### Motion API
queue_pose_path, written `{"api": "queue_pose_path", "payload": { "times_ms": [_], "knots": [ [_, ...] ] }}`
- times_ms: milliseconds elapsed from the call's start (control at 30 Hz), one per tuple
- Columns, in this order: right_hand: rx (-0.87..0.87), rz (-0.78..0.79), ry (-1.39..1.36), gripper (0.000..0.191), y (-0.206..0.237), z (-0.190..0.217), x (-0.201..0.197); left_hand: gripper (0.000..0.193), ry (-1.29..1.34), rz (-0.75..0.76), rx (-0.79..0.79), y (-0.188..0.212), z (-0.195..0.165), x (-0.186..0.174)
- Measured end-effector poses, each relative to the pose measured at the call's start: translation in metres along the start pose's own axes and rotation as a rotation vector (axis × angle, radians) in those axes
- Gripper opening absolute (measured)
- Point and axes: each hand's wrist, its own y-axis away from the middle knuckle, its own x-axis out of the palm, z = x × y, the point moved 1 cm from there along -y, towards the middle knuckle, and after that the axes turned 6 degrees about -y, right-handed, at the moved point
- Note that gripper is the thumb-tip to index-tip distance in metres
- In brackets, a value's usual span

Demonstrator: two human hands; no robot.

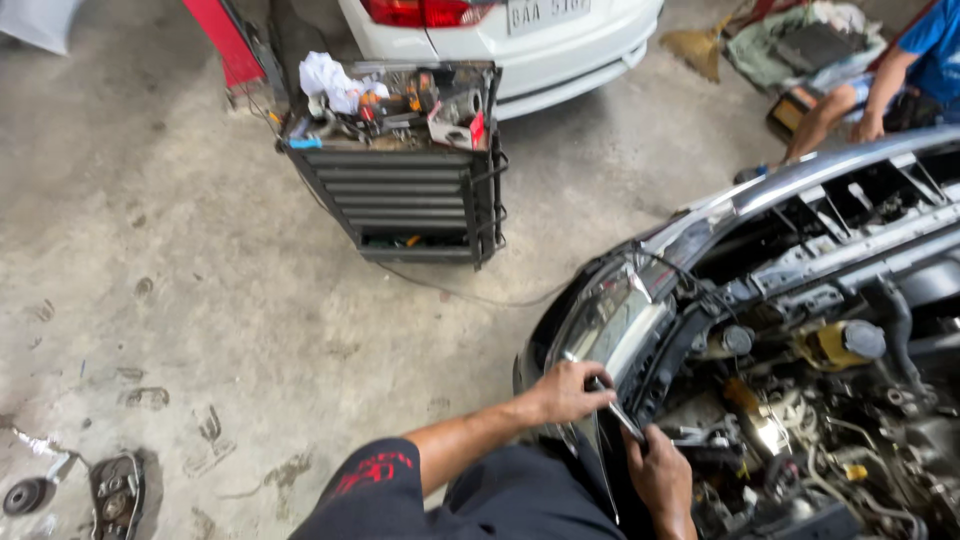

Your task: The person uses a ratchet and socket to loosen and remove bolts from the engine's intake manifold. They then disconnect a nearby electrical connector and reposition a hose to gain access to the manifold area.

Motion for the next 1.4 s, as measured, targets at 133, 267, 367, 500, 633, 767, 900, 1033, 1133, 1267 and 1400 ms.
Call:
{"api": "queue_pose_path", "payload": {
  "times_ms": [133, 267, 367, 500, 633, 767, 900, 1033, 1133, 1267, 1400],
  "knots": [
    [0.033, 0.003, -0.018, 0.033, 0.0, 0.005, -0.002, 0.03, -0.003, -0.012, -0.004, 0.004, 0.004, -0.002],
    [0.024, 0.013, 0.001, 0.032, 0.001, 0.01, -0.005, 0.029, -0.093, -0.002, 0.021, 0.01, 0.011, -0.003],
    [0.04, 0.039, -0.009, 0.03, -0.002, 0.011, -0.007, 0.028, -0.219, -0.087, 0.219, 0.017, 0.011, -0.007],
    [-0.031, 0.038, -0.01, 0.028, -0.003, 0.009, -0.007, 0.03, -0.202, -0.024, 0.17, 0.03, 0.014, -0.011],
    [-0.076, 0.004, -0.019, 0.031, 0.005, 0.003, -0.009, 0.031, -0.14, 0.04, 0.101, 0.031, 0.019, -0.004],
    [-0.079, -0.058, -0.097, 0.026, 0.006, 0.003, -0.012, 0.026, -0.016, 0.03, 0.03, 0.011, 0.021, 0.007],
    [-0.01, -0.096, -0.153, 0.029, 0.006, 0.005, -0.021, 0.023, 0.106, 0.021, 0.032, -0.012, 0.021, 0.016],
    [-0.088, -0.143, -0.168, 0.028, 0.009, 0.01, -0.03, 0.02, 0.178, 0.011, -0.013, -0.024, 0.031, 0.022],
    [-0.069, -0.104, -0.071, 0.029, 0.009, 0.014, -0.032, 0.022, 0.234, 0.032, -0.058, -0.027, 0.047, 0.025],
    [-0.034, -0.104, 0.027, 0.034, 0.005, 0.018, -0.025, 0.033, -0.06, -0.019, 0.06, -0.033, 0.07, 0.021],
    [0.024, -0.049, 0.158, 0.035, -0.001, 0.017, -0.003, 0.044, -0.081, 0.061, 0.063, -0.034, 0.086, 0.015]
  ]
}}
